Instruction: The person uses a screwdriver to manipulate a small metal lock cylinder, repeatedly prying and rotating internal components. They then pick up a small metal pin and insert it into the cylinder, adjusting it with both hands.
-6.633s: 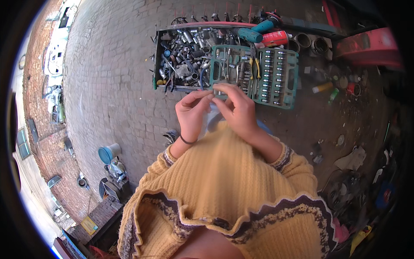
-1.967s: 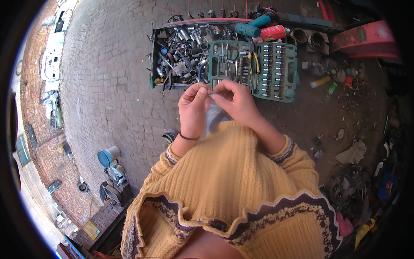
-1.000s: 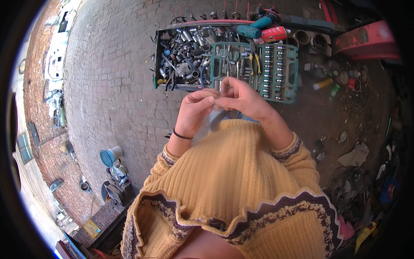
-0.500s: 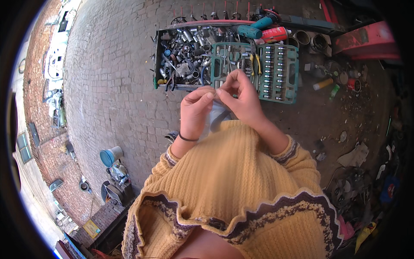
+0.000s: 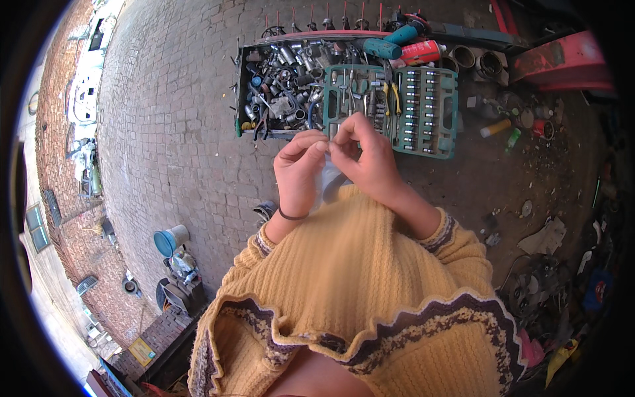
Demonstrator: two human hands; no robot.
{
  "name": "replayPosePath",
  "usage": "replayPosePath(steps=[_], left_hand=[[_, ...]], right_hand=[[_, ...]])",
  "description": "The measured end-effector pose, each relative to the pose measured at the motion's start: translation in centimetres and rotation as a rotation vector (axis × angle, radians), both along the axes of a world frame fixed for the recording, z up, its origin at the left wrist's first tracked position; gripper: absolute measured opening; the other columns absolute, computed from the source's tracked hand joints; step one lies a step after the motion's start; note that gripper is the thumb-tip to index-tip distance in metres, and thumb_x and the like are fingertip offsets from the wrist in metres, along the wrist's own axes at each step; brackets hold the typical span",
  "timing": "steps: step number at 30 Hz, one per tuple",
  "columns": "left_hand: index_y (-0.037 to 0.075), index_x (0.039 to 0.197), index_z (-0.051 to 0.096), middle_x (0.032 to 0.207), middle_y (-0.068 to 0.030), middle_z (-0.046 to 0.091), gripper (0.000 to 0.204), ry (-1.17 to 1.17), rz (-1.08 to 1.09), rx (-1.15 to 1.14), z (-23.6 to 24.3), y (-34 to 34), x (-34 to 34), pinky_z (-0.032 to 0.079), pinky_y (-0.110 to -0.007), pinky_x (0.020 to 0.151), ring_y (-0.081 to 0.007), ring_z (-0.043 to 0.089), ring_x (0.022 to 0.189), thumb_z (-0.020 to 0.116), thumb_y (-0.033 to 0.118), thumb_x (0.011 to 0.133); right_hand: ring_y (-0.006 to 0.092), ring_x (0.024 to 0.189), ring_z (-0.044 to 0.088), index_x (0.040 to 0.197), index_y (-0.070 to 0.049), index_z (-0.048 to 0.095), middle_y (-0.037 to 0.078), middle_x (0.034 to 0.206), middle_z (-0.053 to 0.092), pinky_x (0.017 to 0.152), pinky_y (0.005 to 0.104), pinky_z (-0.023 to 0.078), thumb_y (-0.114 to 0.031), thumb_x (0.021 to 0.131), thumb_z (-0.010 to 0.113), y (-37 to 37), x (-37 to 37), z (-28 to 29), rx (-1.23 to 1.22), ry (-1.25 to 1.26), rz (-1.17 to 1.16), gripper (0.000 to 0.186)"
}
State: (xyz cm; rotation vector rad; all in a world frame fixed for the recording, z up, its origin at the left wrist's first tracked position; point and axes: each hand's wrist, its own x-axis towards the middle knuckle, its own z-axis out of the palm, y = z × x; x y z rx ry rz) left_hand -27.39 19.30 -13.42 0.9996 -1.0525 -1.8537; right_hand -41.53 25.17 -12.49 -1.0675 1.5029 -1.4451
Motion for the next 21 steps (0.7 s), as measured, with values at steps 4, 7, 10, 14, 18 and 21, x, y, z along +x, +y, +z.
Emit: replayPosePath(steps=[4,7,10,14,18,21], left_hand=[[-0.001,0.096,0.071,0.101,-0.005,0.067,0.008,0.007,-0.016,0.034,0.2,0.0,-0.1,0.042,-0.019,0.054,-0.0068,0.056,0.066,0.07,0.004,0.09],[0.0,0.1,0.07,0.101,-0.0016,0.065,0.011,0.025,-0.052,0.125,0.2,-0.1,0.0,0.04,-0.018,0.054,-0.0059,0.054,0.067,0.068,0.007,0.093],[0.002,0.105,0.069,0.1,0.0021,0.063,0.013,0.073,-0.066,0.303,-0.1,-0.3,0.2,0.039,-0.019,0.06,-0.0045,0.053,0.073,0.066,0.01,0.095],[0.004,0.108,0.068,0.096,0.0043,0.062,0.014,0.132,-0.036,0.407,-0.8,-0.3,0.3,0.04,-0.02,0.068,-0.0034,0.053,0.081,0.066,0.011,0.096],[0.003,0.107,0.068,0.092,0.0039,0.062,0.013,0.17,-0.055,0.424,-1.0,-0.2,0.4,0.042,-0.021,0.071,-0.0051,0.053,0.081,0.065,0.011,0.096],[0.002,0.105,0.067,0.089,0.001,0.063,0.013,0.223,-0.088,0.383,-0.7,-0.2,0.5,0.047,-0.024,0.074,-0.0092,0.057,0.08,0.062,0.012,0.098]], right_hand=[[0.0063,0.07,0.052,0.093,-0.003,0.049,0.0,0.078,0.057,0.064,0.0234,0.044,0.0,0.086,0.069,0.1,-0.2,-0.1,0.017,0.005,0.028,0.022],[0.0068,0.071,0.053,0.094,-0.004,0.049,0.0,0.081,0.057,0.065,0.0234,0.045,0.0,0.088,0.068,0.0,-0.4,-0.9,-0.012,-0.025,0.048,0.02],[0.0067,0.072,0.054,0.097,-0.005,0.052,-0.001,0.086,0.057,0.066,0.0235,0.046,-0.002,0.09,0.068,-0.4,-0.6,-1.9,-0.016,-0.213,0.081,0.018],[0.005,0.072,0.054,0.104,-0.004,0.056,-0.002,0.09,0.058,0.063,0.0209,0.044,-0.007,0.093,0.066,-0.6,-1.1,-2.8,0.101,-0.513,0.167,0.015],[0.0034,0.067,0.052,0.106,-0.004,0.061,-0.003,0.083,0.06,0.058,0.0197,0.041,-0.015,0.095,0.067,-0.3,-1.5,-3.0,0.259,-0.754,0.288,0.017],[0.0034,0.065,0.052,0.104,-0.005,0.064,-0.003,0.081,0.063,0.057,0.0199,0.041,-0.02,0.094,0.069,-0.3,-1.2,-3.2,0.309,-0.855,0.314,0.019]])
